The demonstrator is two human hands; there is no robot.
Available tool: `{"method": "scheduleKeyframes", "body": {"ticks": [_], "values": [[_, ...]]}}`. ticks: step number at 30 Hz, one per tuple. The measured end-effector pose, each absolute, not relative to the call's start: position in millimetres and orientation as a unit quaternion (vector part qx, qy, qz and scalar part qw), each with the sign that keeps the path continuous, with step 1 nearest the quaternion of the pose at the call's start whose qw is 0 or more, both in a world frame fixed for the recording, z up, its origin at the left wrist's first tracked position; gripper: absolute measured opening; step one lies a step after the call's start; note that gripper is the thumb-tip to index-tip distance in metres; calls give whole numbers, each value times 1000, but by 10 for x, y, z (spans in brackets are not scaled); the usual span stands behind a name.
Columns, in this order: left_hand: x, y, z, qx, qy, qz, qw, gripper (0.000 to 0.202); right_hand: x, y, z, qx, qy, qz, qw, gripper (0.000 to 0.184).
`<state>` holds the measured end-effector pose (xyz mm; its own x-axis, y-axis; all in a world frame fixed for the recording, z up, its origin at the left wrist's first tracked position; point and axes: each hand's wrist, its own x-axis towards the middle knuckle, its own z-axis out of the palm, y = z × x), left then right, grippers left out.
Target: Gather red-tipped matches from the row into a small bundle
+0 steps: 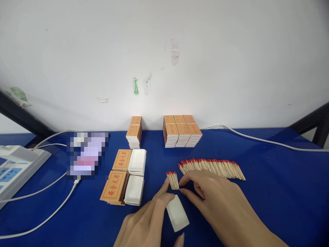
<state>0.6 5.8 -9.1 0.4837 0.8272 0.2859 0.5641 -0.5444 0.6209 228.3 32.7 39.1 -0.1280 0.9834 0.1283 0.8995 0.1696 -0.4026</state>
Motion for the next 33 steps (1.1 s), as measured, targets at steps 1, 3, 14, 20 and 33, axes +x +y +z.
{"method": "scheduleKeyframes", "body": {"ticks": [1,3,14,20,33], "values": [[5,59,-91,831,418,287,229,65,2284,325,388,-633,-744,109,185,25],[2,60,-95,832,417,286,230,68,2287,322,377,-631,-747,102,185,25],[3,57,-118,831,412,288,238,72,2272,316,364,-632,-745,104,188,23],[-8,67,-106,832,406,291,240,75,2268,323,388,-629,-746,107,193,18],[-3,40,-129,830,414,287,239,78,2302,331,387,-645,-730,-23,224,12]]}}
